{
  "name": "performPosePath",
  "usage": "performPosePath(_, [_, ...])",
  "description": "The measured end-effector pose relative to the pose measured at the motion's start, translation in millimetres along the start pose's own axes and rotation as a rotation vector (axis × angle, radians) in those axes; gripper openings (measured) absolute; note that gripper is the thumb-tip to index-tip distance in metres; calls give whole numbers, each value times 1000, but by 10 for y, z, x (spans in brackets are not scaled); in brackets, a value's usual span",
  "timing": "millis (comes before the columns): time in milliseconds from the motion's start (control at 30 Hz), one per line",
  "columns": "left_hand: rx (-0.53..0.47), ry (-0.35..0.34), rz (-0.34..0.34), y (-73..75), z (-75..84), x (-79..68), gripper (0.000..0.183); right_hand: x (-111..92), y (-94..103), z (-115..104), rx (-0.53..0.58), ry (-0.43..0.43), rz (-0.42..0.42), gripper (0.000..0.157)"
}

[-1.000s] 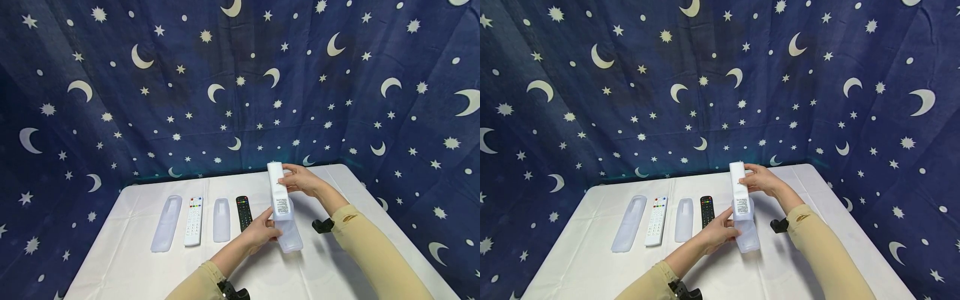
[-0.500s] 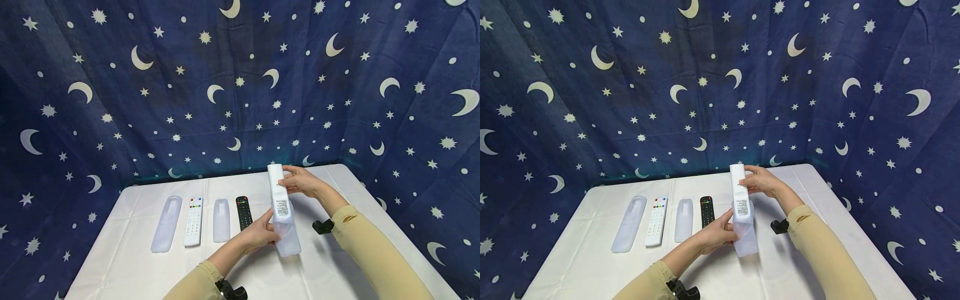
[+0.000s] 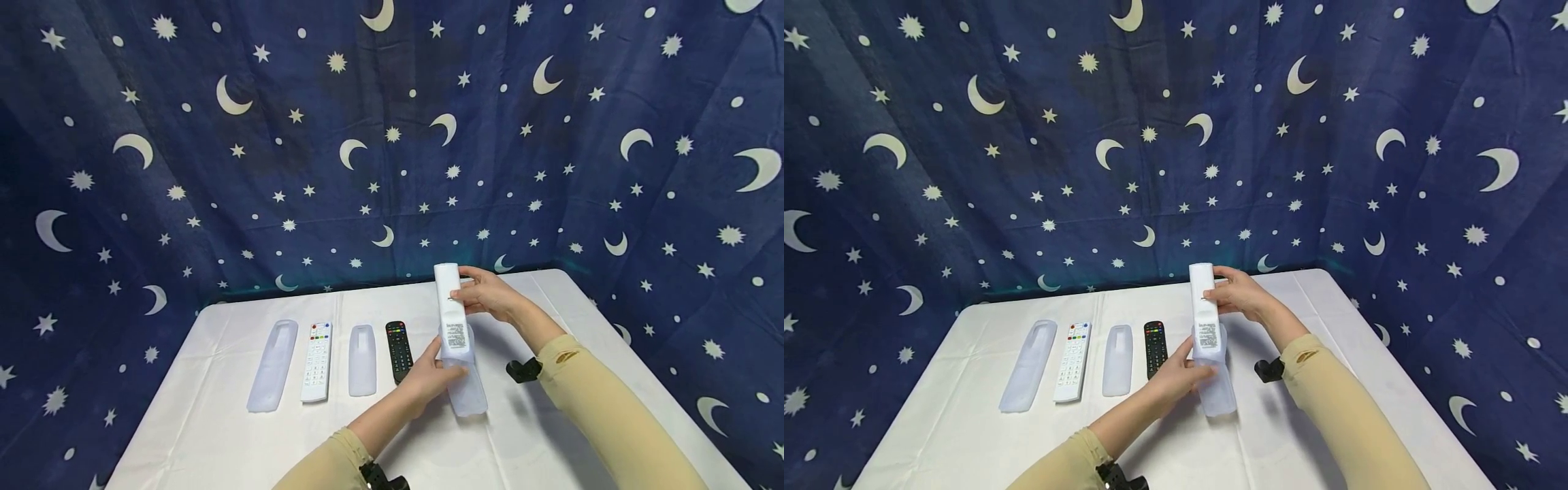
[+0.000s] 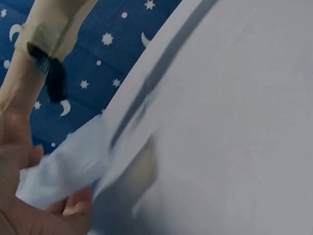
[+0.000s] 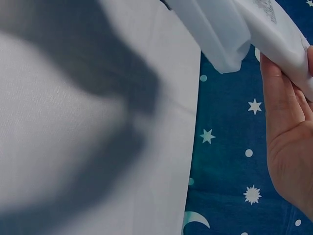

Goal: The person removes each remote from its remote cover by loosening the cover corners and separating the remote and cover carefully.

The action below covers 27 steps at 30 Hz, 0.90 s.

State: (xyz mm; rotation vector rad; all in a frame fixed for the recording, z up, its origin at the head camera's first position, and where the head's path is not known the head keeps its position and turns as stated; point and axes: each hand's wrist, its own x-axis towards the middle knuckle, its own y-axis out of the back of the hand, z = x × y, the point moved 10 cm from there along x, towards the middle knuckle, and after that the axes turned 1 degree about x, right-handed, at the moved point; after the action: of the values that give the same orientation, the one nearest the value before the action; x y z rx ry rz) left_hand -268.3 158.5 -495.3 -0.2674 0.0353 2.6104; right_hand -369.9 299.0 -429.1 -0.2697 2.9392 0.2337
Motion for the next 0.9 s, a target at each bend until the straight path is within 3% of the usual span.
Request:
performPosePath(167, [-13, -17, 122, -7, -12, 16, 87, -10, 5, -34, -7, -1, 26, 78])
performPosePath(300, [-4, -13, 128, -11, -20, 7, 88, -18, 3, -38, -9, -5, 23, 79])
performPosePath(567, [-11, 9, -13, -91, -62, -15, 103, -37, 21, -33, -31, -27, -3, 82])
performPosePath(900, [-59, 4, -178, -178, 22, -38, 113, -73, 109, -74, -34, -14, -8, 83])
